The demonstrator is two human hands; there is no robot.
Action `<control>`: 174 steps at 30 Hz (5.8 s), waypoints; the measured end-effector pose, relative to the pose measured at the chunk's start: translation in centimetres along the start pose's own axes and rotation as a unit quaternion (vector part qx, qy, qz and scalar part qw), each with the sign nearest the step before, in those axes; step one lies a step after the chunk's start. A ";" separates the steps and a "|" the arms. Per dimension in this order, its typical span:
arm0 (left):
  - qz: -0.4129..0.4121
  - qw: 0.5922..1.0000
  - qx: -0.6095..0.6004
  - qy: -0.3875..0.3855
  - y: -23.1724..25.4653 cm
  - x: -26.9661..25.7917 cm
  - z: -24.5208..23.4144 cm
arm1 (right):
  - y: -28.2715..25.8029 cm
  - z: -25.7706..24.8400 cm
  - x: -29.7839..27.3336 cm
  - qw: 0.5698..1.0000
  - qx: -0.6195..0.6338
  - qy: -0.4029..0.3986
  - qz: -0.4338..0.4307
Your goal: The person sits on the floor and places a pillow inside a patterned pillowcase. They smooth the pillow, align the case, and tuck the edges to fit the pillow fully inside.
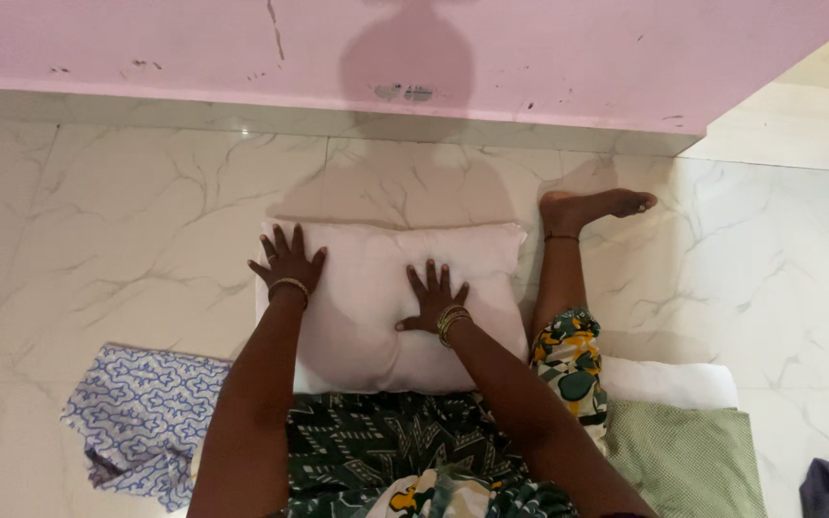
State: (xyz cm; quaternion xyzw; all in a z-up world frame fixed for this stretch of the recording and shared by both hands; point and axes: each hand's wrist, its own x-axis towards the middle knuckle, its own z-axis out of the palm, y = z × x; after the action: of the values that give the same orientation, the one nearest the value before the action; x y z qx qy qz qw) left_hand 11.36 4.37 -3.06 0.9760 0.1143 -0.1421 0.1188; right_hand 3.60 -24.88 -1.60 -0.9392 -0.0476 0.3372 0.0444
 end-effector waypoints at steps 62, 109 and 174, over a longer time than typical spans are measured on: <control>0.116 0.993 0.015 0.030 0.1 -10.6 2.8 | 2.9 5.5 -5.7 0.992 0.034 0.100 0.073; -0.267 0.554 -0.762 0.201 -17.5 -11.4 6.9 | 7.1 12.7 -6.3 0.942 0.075 0.326 -0.017; 0.069 0.307 -0.941 0.127 -31.7 -14.8 -15.3 | 5.9 6.3 -21.4 0.535 0.737 0.212 -0.353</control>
State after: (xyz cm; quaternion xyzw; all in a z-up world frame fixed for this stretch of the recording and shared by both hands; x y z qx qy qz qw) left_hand -6.75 35.56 9.34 0.2142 0.1170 0.1964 0.9497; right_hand -16.52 -33.01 6.36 -0.5248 -0.0994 0.0007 0.8454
